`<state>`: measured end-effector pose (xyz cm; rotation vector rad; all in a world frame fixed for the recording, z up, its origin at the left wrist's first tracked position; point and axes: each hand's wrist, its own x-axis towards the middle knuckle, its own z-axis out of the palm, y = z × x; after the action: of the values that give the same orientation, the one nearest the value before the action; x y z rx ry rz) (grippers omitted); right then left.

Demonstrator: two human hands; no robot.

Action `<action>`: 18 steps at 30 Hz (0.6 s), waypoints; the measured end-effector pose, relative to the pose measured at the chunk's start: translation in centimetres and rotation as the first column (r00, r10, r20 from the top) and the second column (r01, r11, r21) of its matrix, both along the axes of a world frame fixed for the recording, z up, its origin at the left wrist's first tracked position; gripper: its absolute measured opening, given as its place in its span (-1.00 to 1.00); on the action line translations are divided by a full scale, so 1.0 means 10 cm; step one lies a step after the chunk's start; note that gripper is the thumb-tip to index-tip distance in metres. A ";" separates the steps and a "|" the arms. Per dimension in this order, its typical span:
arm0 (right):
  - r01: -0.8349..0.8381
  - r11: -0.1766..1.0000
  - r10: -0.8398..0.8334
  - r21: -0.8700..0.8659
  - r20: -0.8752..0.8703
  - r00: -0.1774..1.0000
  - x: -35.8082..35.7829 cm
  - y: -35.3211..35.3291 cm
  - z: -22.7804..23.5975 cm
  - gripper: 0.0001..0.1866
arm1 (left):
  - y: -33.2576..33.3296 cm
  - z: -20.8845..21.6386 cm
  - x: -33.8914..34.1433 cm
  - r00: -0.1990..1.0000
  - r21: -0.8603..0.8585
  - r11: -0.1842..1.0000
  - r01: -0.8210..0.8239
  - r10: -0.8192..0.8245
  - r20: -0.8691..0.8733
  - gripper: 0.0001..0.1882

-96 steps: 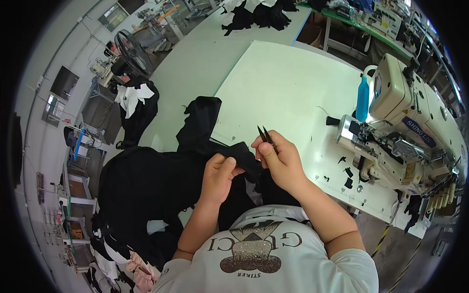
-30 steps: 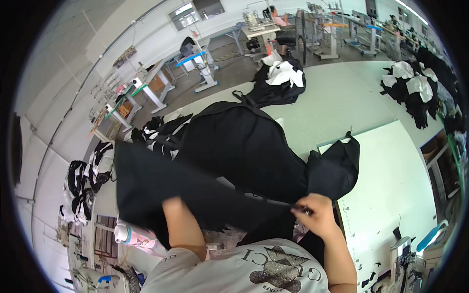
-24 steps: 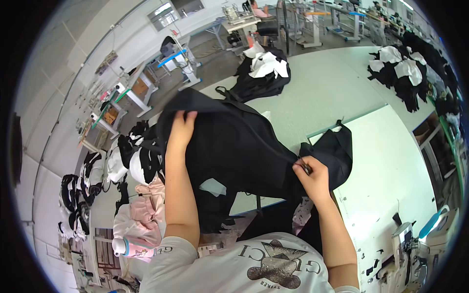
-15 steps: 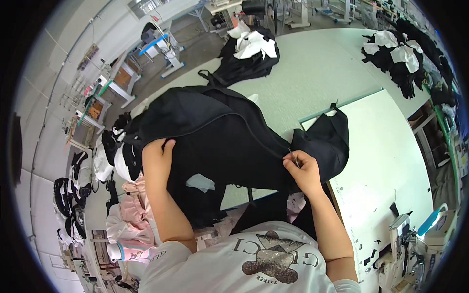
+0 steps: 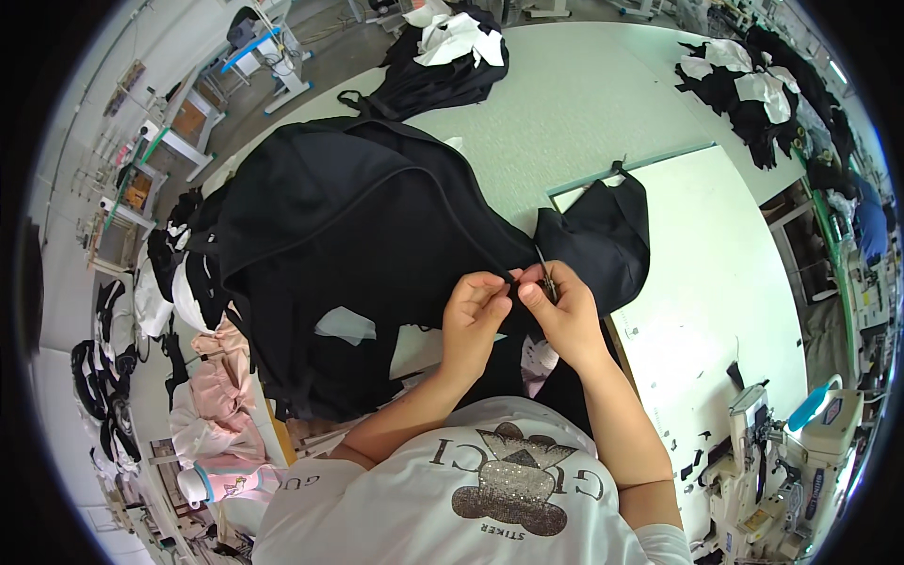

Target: Manually trimming excess threads and inspecting fabric pieces at an industrial work table.

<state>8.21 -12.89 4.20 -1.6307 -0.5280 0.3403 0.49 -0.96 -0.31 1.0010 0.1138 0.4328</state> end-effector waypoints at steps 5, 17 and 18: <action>-0.102 0.965 0.099 -0.242 -0.027 0.995 0.17 -0.18 0.27 -0.71 | 0.05 0.04 -0.03 0.998 0.023 0.998 -0.059 0.059 -0.009 -0.66; -0.496 0.798 0.403 -0.343 -0.310 0.861 0.37 0.04 0.46 -0.88 | 0.08 0.19 -0.08 0.996 0.245 0.967 0.077 -0.065 -0.054 -0.40; -0.482 0.828 0.397 -0.288 -0.308 0.865 0.35 0.05 0.46 -0.87 | 0.08 0.19 -0.10 0.996 0.223 0.972 0.077 -0.067 -0.050 -0.37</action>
<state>11.73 -12.43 8.83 -1.7702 -0.6914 1.0203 -0.48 -0.19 1.62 1.2337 0.0670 0.3633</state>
